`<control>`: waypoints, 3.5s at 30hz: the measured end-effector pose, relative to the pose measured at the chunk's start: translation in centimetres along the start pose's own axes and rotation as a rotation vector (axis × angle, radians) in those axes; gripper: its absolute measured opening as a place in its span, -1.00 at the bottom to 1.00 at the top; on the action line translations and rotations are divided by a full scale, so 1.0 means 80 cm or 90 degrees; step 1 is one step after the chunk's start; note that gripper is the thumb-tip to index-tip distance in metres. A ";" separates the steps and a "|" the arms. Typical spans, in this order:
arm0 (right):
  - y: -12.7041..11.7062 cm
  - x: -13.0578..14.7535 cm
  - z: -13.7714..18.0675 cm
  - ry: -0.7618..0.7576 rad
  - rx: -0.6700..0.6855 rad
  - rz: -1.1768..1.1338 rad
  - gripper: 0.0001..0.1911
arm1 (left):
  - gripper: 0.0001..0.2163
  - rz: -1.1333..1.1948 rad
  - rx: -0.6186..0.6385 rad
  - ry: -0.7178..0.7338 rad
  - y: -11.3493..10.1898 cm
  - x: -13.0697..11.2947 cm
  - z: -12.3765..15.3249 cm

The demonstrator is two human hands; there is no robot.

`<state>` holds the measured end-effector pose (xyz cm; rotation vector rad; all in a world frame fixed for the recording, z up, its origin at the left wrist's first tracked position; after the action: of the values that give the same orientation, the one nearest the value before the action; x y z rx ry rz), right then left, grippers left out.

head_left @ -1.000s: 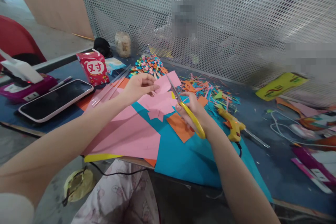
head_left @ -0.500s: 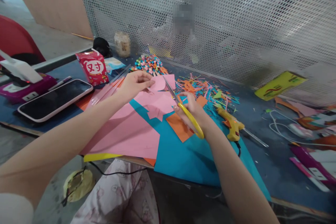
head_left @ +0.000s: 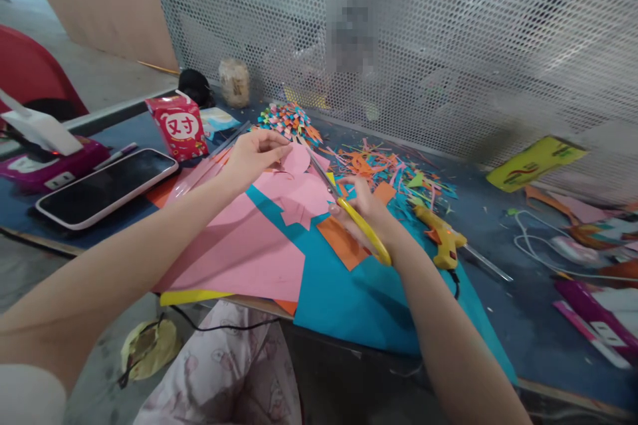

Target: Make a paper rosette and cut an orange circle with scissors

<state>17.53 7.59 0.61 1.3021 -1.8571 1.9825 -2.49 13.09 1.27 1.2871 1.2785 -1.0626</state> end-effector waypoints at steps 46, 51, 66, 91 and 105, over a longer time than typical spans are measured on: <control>-0.003 0.001 0.001 -0.008 -0.006 -0.061 -0.40 | -0.79 -0.008 0.070 0.011 0.014 -0.001 0.006; -0.002 0.001 0.002 -0.001 -0.006 -0.067 -0.41 | -0.80 0.000 0.056 0.019 0.012 -0.001 0.005; -0.001 0.002 0.001 -0.022 -0.012 -0.054 -0.45 | -0.74 -0.023 0.035 0.104 0.012 -0.014 0.012; -0.005 -0.001 0.001 0.006 -0.009 -0.024 -0.40 | -0.80 -0.026 0.024 0.088 0.012 -0.018 0.015; -0.009 0.004 0.002 0.004 -0.015 -0.020 -0.40 | -0.81 0.017 -0.008 0.052 0.007 -0.022 0.013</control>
<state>17.84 7.46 1.31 1.3086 -1.8405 1.9406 -2.00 11.85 2.90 1.3464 1.3234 -0.9898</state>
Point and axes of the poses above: each hand's wrist, its own z-axis away from the middle knuckle, its own y-axis out of the palm, x = y × z, the point moved 7 cm from there along -z, towards the middle knuckle, and after that the axes turned 8 degrees about -y, right-handed, at the moved point
